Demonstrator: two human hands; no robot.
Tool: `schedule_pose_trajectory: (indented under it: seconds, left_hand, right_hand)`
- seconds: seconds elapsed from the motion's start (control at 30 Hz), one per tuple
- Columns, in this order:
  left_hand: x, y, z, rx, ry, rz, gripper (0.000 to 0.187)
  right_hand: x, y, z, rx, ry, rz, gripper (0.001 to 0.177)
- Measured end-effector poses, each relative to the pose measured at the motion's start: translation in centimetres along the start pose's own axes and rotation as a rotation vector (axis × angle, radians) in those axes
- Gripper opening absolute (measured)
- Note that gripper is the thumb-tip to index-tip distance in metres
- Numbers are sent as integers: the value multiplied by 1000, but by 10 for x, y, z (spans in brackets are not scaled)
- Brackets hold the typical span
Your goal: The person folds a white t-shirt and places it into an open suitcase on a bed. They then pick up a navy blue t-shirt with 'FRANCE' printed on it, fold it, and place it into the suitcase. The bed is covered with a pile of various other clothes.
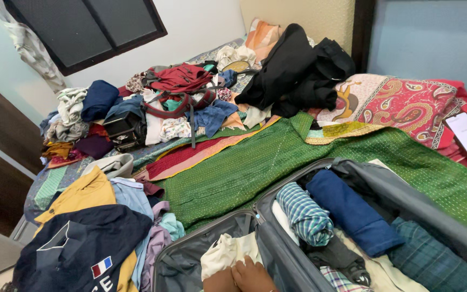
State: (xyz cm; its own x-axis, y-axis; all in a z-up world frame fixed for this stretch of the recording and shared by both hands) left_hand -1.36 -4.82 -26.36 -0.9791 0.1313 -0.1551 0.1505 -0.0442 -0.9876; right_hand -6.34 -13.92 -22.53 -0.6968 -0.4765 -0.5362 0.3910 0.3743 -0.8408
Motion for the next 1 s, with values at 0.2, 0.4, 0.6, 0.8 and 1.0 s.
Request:
schedule_pose_trajectory:
  seconds: [0.2,0.4,0.6,0.8,1.0]
  left_hand:
    - [51,-73,28,-193,162,1011,15]
    - [72,-75,29,-169,161,1141,23]
    - [15,-43,14,-111,63,479,40]
    - [2,-14,-2,-15,-24,-140,41]
    - [-2,-23,4,35,-74,-349,39]
  right_hand:
    - [-14,17,10,-56,59,-253,22]
    - [-26,25,15,-60,140,-442,21]
    - [-20,36,8,85,330,-232,34]
    - [-1,27,5,216,255,102,47]
    - [14,31,2,371,269,251,49]
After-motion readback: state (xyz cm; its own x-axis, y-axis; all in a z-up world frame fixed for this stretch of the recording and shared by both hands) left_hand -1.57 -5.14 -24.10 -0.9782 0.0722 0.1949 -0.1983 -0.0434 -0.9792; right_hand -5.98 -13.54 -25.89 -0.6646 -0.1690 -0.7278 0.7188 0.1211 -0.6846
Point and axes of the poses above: each hand's wrist, its own x-axis away from the middle knuckle, its own y-axis out of the palm, z = x × y, the point moved 9 cm from there along -x, towards the middle knuckle, and after that the axes turned 6 degrees about z, right-handed, at the moved point
